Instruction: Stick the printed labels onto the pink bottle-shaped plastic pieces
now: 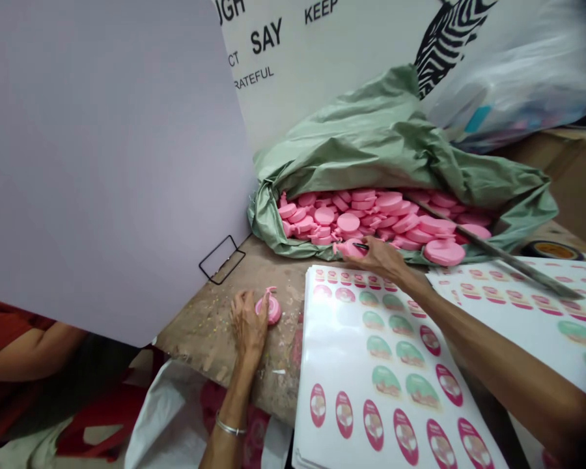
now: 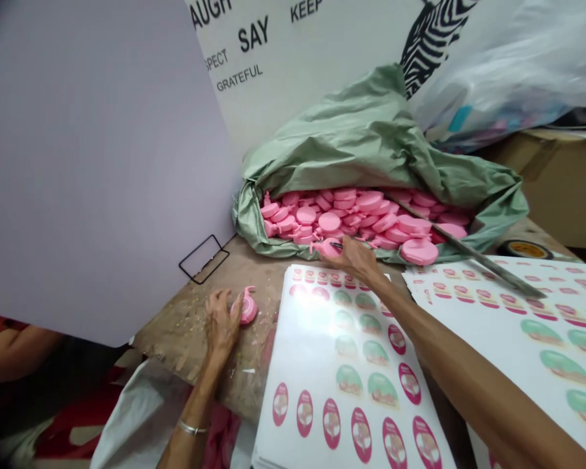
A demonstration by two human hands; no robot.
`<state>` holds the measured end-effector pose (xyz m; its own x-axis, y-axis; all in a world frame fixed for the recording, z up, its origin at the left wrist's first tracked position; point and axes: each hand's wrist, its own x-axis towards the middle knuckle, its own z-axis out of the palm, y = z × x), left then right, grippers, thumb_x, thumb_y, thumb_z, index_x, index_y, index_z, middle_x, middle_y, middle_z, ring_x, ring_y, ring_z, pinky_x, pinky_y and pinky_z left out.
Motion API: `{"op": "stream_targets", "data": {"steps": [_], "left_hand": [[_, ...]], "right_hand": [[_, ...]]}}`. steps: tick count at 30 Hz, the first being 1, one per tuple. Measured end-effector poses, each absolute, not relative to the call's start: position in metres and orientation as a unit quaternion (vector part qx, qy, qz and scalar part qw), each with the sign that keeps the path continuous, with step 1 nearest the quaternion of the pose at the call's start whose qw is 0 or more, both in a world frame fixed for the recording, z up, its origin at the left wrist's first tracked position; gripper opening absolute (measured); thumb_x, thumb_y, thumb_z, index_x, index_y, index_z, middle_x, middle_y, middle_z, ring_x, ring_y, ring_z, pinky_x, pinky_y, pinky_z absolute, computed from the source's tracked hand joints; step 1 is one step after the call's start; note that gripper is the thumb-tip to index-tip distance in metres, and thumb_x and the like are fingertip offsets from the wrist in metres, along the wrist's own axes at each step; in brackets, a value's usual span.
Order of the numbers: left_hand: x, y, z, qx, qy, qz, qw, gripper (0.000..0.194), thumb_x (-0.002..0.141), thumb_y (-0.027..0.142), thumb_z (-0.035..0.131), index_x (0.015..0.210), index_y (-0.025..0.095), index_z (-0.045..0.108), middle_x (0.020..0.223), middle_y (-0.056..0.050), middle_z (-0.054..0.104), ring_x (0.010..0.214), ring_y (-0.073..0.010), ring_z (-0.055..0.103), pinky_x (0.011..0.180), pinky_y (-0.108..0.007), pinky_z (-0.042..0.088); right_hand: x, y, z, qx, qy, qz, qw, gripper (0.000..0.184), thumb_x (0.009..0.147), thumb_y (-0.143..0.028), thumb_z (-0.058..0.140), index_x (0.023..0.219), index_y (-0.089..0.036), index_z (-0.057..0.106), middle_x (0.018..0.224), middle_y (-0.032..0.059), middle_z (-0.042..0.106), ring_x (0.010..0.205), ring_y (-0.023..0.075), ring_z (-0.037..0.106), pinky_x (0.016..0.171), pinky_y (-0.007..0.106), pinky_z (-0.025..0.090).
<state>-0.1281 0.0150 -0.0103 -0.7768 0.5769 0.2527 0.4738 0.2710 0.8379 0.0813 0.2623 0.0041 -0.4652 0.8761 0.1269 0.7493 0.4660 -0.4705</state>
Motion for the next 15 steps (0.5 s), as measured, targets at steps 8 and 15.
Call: {"op": "stream_targets", "data": {"steps": [8,15], "left_hand": [[-0.034,0.014,0.006,0.361,0.525,0.571,0.517,0.045,0.078,0.040,0.069,0.117,0.017,0.063,0.109,-0.010,0.066,0.096,-0.0224,0.062,0.083,-0.032,0.049],[-0.004,0.006,-0.004,0.253,0.491,0.603,0.576,0.036,0.077,0.036,0.072,0.101,0.011,0.064,0.091,-0.009,0.069,0.075,-0.0154,0.065,0.067,-0.023,0.051]], "right_hand": [[0.116,0.110,0.020,-0.256,-0.628,0.720,0.144,0.051,0.088,-0.064,0.041,0.066,-0.021,0.058,0.057,0.0032,0.057,0.051,0.0144,0.052,0.050,0.029,0.046],[0.143,0.101,0.008,-0.358,-0.715,0.570,0.188,0.044,0.087,-0.062,0.047,0.081,-0.021,0.061,0.070,0.0018,0.061,0.062,0.0164,0.056,0.055,0.029,0.045]]}}
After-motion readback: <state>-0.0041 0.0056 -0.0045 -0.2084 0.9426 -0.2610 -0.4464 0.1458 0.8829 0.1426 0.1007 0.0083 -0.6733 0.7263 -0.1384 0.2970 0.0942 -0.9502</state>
